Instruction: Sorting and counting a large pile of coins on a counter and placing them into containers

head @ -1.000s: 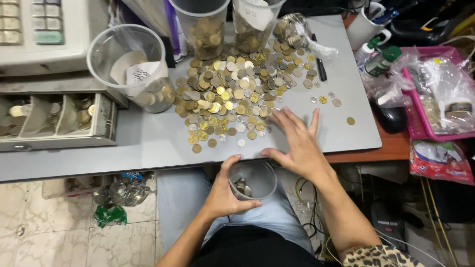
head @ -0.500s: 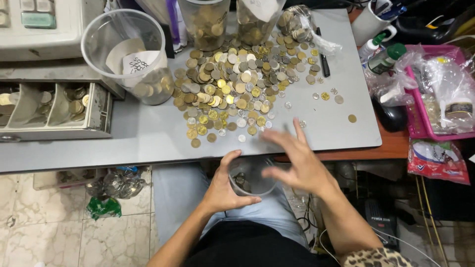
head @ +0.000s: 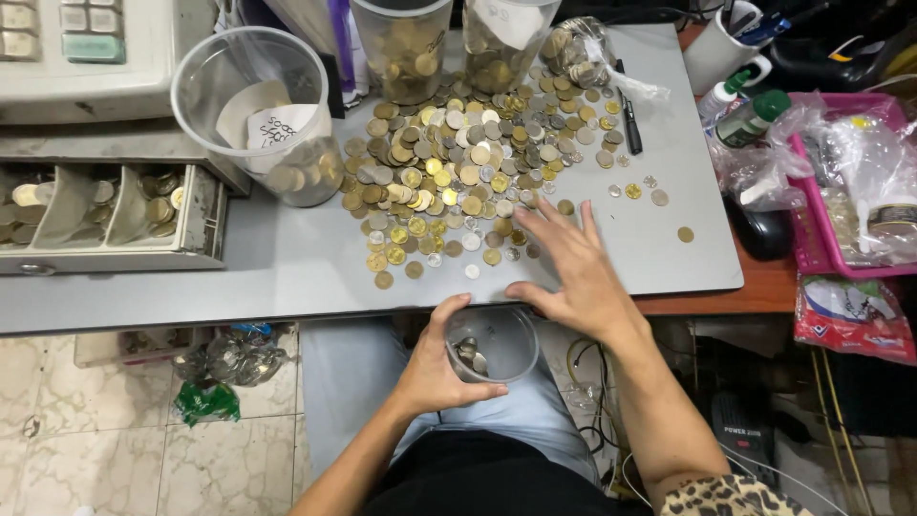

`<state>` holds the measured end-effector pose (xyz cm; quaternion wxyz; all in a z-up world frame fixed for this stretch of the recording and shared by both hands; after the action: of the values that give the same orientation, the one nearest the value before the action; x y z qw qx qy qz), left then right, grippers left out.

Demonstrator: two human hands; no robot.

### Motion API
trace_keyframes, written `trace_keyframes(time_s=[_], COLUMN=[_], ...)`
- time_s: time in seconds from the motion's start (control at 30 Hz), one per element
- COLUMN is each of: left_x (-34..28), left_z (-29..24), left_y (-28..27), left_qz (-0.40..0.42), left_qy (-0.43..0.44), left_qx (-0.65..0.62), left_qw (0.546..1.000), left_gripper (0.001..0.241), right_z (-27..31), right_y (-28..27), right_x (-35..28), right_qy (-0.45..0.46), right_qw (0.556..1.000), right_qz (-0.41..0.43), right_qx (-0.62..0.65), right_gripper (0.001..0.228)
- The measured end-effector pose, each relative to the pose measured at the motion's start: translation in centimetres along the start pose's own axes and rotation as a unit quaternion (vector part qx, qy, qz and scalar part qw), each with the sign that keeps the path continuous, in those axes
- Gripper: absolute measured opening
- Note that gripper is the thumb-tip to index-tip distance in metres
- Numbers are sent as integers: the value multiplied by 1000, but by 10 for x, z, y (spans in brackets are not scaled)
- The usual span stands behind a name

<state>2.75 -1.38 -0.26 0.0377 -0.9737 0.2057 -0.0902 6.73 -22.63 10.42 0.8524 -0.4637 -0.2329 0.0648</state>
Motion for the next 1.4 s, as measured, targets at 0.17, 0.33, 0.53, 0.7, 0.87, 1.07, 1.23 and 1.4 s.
trace_keyframes(time_s=[0.17, 0.33, 0.53, 0.7, 0.87, 1.07, 1.23, 1.4], left_x=[-2, -1, -1, 0, 1, -2, -10, -8], left_z=[-1, 5, 1, -1, 0, -18, -16, 22], left_y=[-2, 1, 0, 0, 0, -3, -12, -11], left_qz=[1, -1, 2, -2, 1, 7, -8, 35], left_qy=[-2, -4, 4, 4, 3, -10, -42, -23], left_qx=[9, 3, 7, 12, 9, 25, 89, 163], left_qw=[1000, 1000, 1000, 1000, 1000, 1000, 995, 986], left_gripper=[120, 121, 120, 120, 120, 123, 129, 123], right_z=[-7, -18, -11, 0, 29, 32, 8, -32], right_y=[6, -6, -10, -13, -3, 13, -3, -24], right_x=[-1, -27, -44, -54, -54, -9, 1, 8], right_qy=[2, 15, 1, -14, -68, -142, -113, 29], right_qw=[999, 999, 998, 997, 997, 989, 989, 994], right_qz=[28, -9, -22, -24, 9, 36, 95, 91], right_qx=[-33, -35, -66, -73, 35, 30, -20, -56], right_gripper=[90, 79, 72, 64, 63, 47, 52, 60])
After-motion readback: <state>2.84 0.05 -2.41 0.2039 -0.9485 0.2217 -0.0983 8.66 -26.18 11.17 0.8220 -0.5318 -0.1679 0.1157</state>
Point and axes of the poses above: each hand's wrist, its own x-axis towards the middle knuckle, its own y-axis out of the palm, z = x × y, the point moved 3 cm from there along x, towards the middle knuckle, and after that the axes turned 2 degrees about -y, right-handed, at the moved point
